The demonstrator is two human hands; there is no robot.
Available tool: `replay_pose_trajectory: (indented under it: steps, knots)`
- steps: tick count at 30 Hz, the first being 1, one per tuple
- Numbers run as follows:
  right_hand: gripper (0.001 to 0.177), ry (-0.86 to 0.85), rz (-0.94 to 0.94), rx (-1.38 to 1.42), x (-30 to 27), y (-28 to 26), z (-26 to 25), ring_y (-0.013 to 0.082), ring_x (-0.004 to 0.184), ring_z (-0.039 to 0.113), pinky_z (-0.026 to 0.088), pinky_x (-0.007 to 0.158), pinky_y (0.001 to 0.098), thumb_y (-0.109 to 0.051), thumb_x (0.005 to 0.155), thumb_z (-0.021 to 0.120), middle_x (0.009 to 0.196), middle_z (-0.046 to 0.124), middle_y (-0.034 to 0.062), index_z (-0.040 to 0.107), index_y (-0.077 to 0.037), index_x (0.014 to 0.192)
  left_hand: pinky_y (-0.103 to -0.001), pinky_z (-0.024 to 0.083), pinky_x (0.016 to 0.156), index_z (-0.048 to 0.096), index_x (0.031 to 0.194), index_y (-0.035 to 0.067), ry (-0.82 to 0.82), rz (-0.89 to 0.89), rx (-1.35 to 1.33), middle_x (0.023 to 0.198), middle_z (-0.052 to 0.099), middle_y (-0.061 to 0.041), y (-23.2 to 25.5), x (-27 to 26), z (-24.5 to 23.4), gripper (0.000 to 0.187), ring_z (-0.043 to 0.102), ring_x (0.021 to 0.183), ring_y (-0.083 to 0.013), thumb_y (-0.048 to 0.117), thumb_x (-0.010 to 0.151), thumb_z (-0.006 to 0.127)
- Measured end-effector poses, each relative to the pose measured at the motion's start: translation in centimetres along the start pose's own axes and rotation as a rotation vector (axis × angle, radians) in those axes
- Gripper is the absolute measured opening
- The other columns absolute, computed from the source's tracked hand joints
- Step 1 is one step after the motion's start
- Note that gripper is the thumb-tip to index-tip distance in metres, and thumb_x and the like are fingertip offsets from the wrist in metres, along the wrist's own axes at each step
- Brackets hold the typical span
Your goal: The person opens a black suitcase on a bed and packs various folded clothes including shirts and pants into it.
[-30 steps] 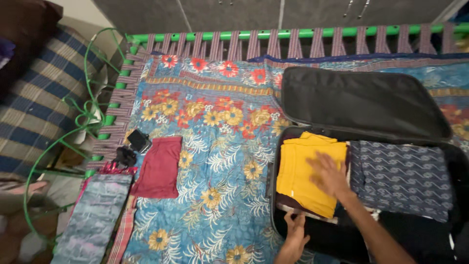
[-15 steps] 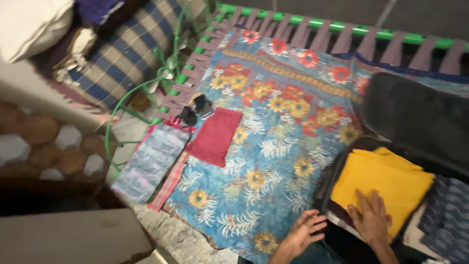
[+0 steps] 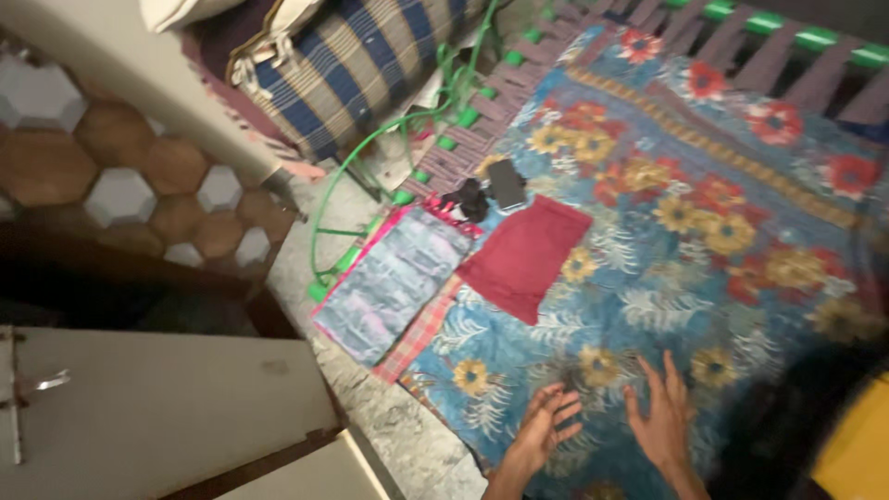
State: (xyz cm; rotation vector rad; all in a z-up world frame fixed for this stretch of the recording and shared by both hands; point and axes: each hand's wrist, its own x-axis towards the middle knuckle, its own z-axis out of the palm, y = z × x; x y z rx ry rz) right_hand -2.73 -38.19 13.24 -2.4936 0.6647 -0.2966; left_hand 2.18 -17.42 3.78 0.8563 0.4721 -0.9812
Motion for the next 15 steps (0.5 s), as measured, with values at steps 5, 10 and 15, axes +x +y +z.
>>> replay_pose_trajectory:
  steps: [5, 10, 15]
  knots:
    - [0.063, -0.091, -0.064, 0.107, 2.9, -5.7, 6.6, 0.0394, 0.14, 0.041, 0.032, 0.113, 0.0573, -0.034, 0.086, 0.065, 0.164, 0.034, 0.0193, 0.051, -0.02, 0.146, -0.048, 0.053, 0.101, 0.047, 0.145, 0.016, 0.035, 0.117, -0.12, 0.144, 0.061, -0.011, 6.8, 0.7, -6.4, 0.048, 0.058, 0.133, -0.0265, 0.035, 0.102, 0.058]
    - [0.061, -0.154, -0.225, 0.181, 4.9, -11.2, 10.0, 0.0442, 0.142, 0.04, 0.033, 0.114, 0.0552, -0.033, 0.09, 0.063, 0.164, 0.033, 0.0229, 0.05, -0.018, 0.147, -0.044, 0.049, 0.101, 0.044, 0.142, 0.017, 0.506, 0.402, -0.001, 0.14, 0.049, -0.007, 11.5, 1.1, -12.0, 0.059, 0.049, 0.13, -0.0217, 0.02, 0.089, 0.07]
    - [0.065, -0.263, -0.225, 0.097, 5.2, -13.3, 12.1, 0.0409, 0.144, 0.038, 0.03, 0.116, 0.0552, -0.037, 0.09, 0.065, 0.165, 0.032, 0.0201, 0.047, -0.016, 0.149, -0.049, 0.037, 0.11, 0.044, 0.137, 0.0, 1.463, 0.869, 0.586, 0.131, 0.051, -0.021, 16.1, 0.9, -20.4, 0.092, 0.048, 0.125, -0.0381, 0.026, 0.065, 0.095]
